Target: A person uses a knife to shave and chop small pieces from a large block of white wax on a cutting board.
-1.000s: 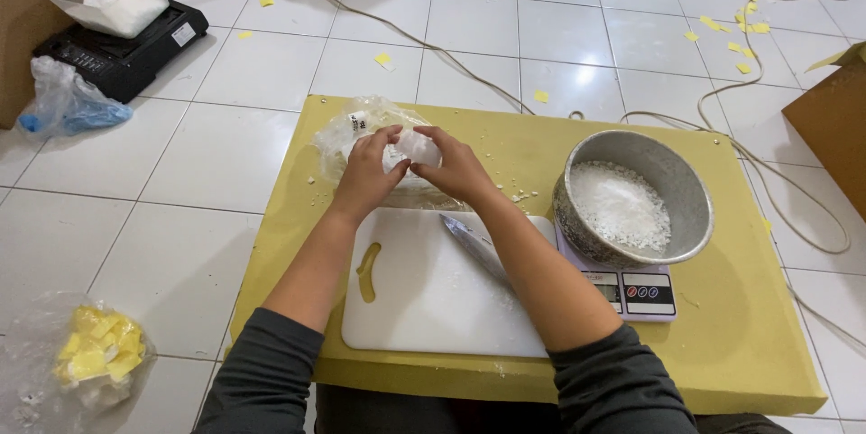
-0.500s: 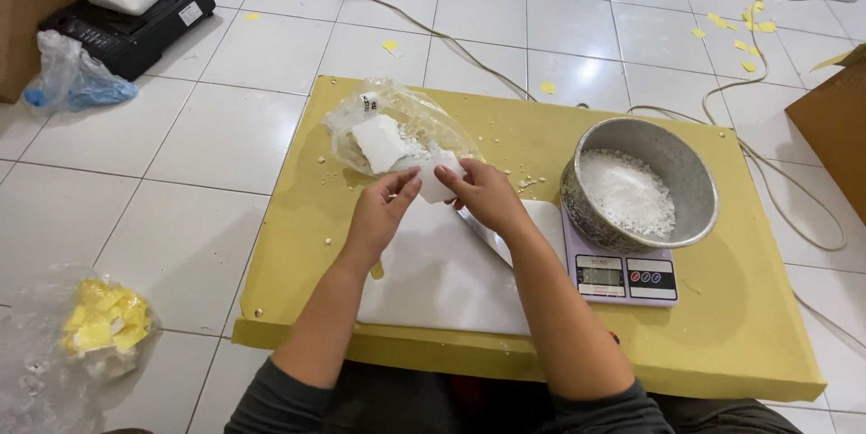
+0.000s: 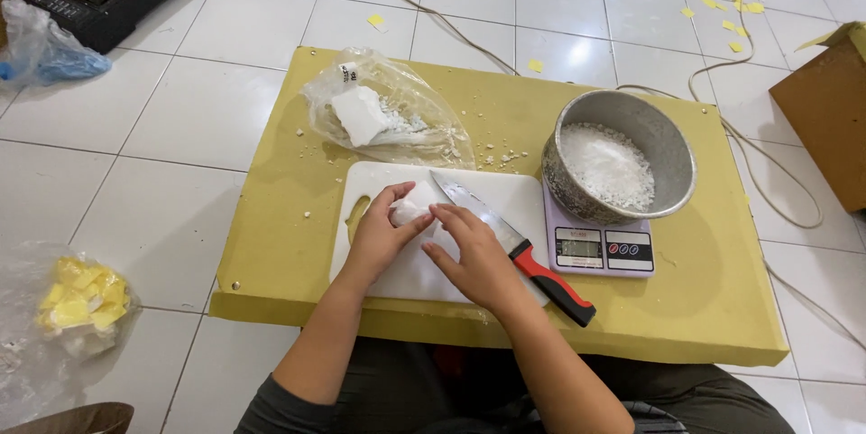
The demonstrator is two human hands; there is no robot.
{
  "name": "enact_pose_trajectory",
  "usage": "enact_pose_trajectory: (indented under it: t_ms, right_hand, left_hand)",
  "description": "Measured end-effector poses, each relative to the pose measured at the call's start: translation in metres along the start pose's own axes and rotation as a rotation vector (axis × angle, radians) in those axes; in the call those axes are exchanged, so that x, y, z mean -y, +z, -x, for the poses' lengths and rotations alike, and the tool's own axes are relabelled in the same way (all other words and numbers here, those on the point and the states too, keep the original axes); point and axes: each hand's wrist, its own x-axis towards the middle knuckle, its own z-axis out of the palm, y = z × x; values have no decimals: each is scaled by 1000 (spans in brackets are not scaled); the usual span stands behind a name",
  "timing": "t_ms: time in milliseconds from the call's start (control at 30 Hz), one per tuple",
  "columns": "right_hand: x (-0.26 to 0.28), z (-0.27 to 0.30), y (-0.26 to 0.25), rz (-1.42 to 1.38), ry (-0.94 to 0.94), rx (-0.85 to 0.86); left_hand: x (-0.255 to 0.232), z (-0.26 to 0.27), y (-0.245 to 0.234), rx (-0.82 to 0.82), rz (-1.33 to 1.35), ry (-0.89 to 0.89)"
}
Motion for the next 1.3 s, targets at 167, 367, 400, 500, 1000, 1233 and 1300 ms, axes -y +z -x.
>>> enact_pose_trajectory:
  t_ms: [167, 367, 400, 500, 1000, 1233, 1300]
  right_hand:
    - [-43, 25, -15, 276, 68, -117]
    - [-73, 57, -29, 585, 212, -49]
    - [-71, 59, -31, 605, 235, 0]
    - [-73, 58, -32, 582, 254, -6]
    - [-76, 48, -26, 224, 282, -71]
    - [-78, 47, -21, 101, 301, 5]
    - [-83, 45, -16, 106, 296, 56]
  left_hand:
    - [12, -5, 3, -64, -370, 157]
    - [13, 2, -12, -68, -446, 291]
    - [14, 5, -13, -74, -400, 314]
    - [20, 3, -9, -107, -368, 356]
    - [30, 6, -1, -81, -384, 513]
    - [35, 5, -2, -47, -394, 573]
    - [34, 6, -1, -42, -396, 578]
